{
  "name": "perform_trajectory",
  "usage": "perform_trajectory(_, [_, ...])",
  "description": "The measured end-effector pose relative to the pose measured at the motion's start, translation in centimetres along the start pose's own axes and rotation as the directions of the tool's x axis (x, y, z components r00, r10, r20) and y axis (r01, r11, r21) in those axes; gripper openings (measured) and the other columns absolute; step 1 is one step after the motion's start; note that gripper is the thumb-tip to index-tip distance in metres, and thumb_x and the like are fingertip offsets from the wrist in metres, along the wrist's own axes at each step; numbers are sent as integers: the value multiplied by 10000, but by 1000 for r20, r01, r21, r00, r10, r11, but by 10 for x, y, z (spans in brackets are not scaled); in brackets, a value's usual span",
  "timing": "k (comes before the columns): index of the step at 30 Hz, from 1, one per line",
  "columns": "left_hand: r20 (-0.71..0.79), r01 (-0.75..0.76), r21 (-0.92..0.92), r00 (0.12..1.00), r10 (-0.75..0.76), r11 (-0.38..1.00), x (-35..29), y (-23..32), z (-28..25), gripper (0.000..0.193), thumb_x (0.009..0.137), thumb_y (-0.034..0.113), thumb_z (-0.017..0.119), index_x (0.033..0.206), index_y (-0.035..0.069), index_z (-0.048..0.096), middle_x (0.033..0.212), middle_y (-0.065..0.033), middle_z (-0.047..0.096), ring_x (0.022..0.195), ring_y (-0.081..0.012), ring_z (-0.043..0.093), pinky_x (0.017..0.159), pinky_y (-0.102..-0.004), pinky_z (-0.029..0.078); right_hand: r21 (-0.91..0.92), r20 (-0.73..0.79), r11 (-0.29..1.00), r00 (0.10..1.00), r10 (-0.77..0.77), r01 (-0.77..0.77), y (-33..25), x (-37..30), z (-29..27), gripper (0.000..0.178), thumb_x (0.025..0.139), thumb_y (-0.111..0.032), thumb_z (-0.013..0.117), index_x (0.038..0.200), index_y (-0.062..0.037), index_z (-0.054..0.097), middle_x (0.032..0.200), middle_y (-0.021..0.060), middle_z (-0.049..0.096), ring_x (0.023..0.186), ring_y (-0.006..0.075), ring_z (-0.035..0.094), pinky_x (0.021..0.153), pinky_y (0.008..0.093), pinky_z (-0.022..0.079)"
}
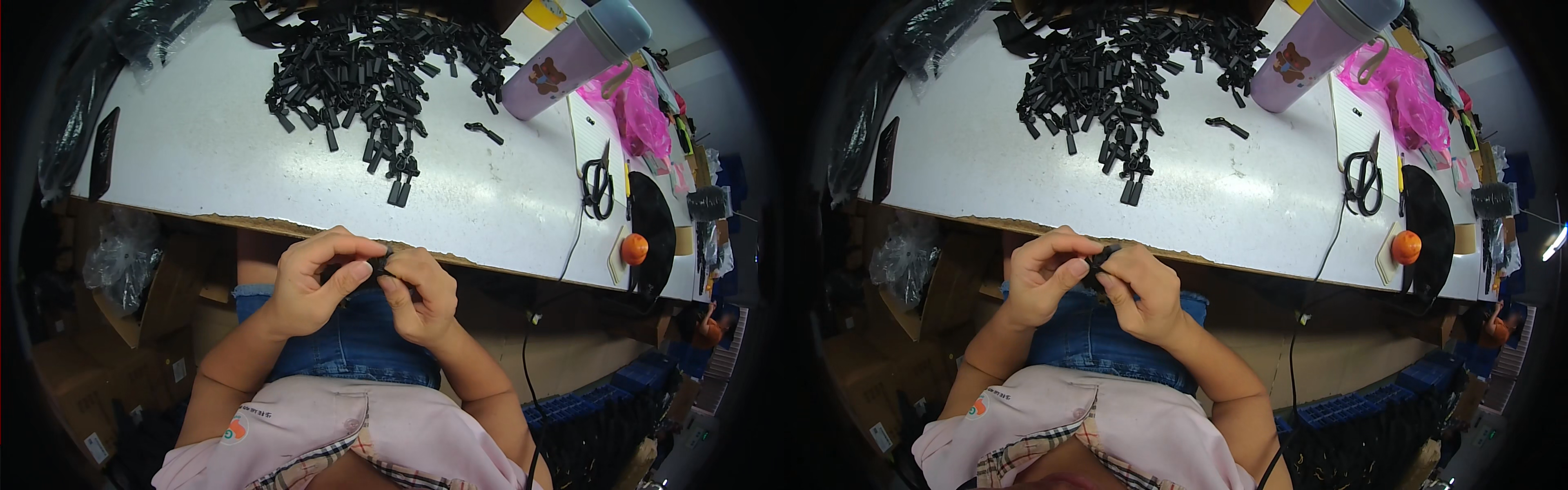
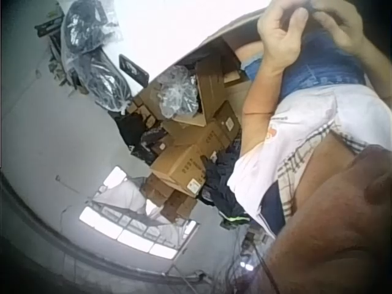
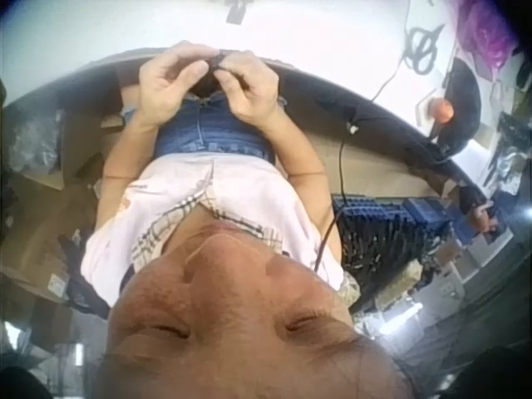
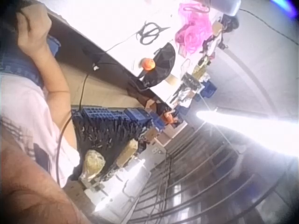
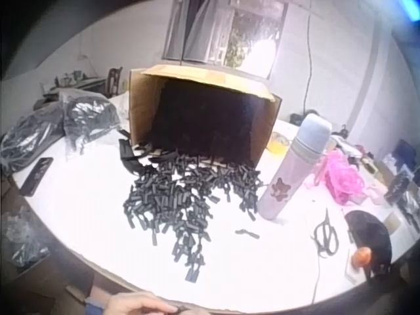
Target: Assembling small plastic clips onto black fabric strips at a workbench.
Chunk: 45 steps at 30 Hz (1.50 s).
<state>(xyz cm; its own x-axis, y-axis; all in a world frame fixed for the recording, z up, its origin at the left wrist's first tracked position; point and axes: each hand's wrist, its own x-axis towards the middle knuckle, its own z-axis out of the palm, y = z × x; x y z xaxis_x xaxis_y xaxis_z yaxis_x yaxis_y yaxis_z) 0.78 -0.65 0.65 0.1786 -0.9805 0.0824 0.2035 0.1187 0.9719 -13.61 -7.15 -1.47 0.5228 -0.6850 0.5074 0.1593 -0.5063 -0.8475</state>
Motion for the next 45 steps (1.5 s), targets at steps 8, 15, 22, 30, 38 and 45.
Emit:
perform_trajectory(8, [42, -249, 476, 964, 262, 843, -3, 7, 1, 80, 765, 3, 573, 838, -18, 549, 791, -90, 557, 636, -106, 512, 555, -187, 403, -35, -26, 999, 1000, -8, 7, -11, 4, -2, 166, 703, 59, 591, 860, 23, 550, 745, 96, 556, 589, 111, 495, 504, 196, 391])
perform_trajectory(15, [63, -230, 365, 973, 223, 902, -3, -2, 1, 102, 752, 4, 575, 843, -15, 533, 774, -97, 572, 655, -119, 536, 571, -208, 429, -81, 99, 996, 994, 40, -32, -18, 11, -9, 198, 681, 49, 621, 866, 14, 560, 747, 83, 566, 548, 75, 481, 472, 184, 380])
perform_trajectory(22, [91, -202, 483, 979, 180, 852, -4, -3, 0, 118, 711, 2, 607, 822, 7, 568, 673, -60, 541, 517, -87, 443, 456, -216, 355, -120, 82, 991, 995, -50, 59, -16, 14, -11, 191, 670, 33, 633, 844, 3, 560, 694, 74, 568, 514, 87, 492, 454, 179, 387])
perform_trajectory(30, [10, -58, 275, 998, 57, 960, -8, -8, 6, 67, 721, 12, 584, 786, -7, 576, 656, -51, 543, 491, -71, 418, 452, -204, 341, -239, 25, 963, 992, -126, 128, -17, 11, -5, 198, 641, 45, 638, 812, -7, 555, 658, 71, 576, 490, 105, 526, 441, 194, 414])
perform_trajectory(38, [77, -283, 421, 958, 277, 862, -5, -7, 7, 124, 712, -15, 582, 835, -14, 562, 716, -81, 564, 552, -106, 501, 493, -214, 404, -178, 65, 982, 997, -52, 63, -21, 15, -11, 180, 627, 35, 643, 782, -9, 563, 632, 63, 553, 454, 111, 510, 402, 203, 401])
perform_trajectory(45, [70, -251, 265, 968, 241, 931, -7, 3, 4, 118, 713, -37, 582, 821, -2, 552, 756, -105, 553, 601, -150, 520, 514, -226, 415, -92, 142, 995, 990, -18, 32, -28, 23, -17, 158, 631, 35, 638, 769, -6, 572, 629, 55, 549, 454, 101, 507, 400, 199, 396])
